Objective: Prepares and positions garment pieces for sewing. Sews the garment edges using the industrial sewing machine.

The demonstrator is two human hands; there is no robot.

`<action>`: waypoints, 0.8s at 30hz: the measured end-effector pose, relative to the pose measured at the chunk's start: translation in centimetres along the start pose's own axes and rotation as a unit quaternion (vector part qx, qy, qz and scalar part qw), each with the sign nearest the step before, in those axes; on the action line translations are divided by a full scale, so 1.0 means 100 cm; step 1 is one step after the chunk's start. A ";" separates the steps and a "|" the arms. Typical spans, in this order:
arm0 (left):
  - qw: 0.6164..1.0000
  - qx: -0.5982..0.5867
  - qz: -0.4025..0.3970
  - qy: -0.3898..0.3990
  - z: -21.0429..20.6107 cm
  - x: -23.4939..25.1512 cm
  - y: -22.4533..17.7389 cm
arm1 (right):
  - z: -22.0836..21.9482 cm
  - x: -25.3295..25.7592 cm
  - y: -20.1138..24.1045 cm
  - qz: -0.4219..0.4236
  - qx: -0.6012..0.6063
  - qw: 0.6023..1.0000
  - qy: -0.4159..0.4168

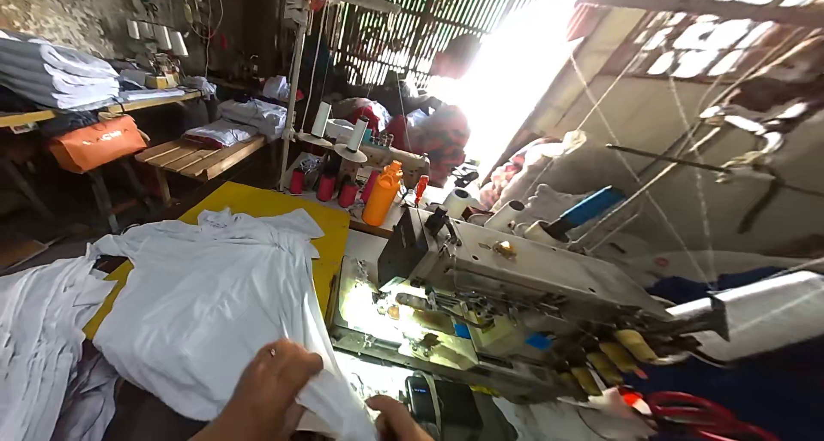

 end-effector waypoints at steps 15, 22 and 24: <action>0.926 -0.218 0.168 0.259 0.028 -0.004 0.034 | -0.014 -0.017 -0.057 -0.186 0.579 0.794 0.007; 0.951 -0.193 0.191 0.147 0.018 0.000 0.026 | -0.017 -0.006 -0.051 -0.137 0.562 0.816 -0.017; 0.841 -0.404 0.295 0.205 0.022 0.006 0.025 | -0.017 -0.003 -0.054 -0.119 0.602 0.790 -0.010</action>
Point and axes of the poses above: each hand's wrist, its own x-axis towards the middle knuckle, its own z-axis out of the back of the hand, y = z × x, the point moved 2 cm from there along x, towards the middle knuckle, and after that the axes turned 2 degrees about x, right-handed, at the moved point
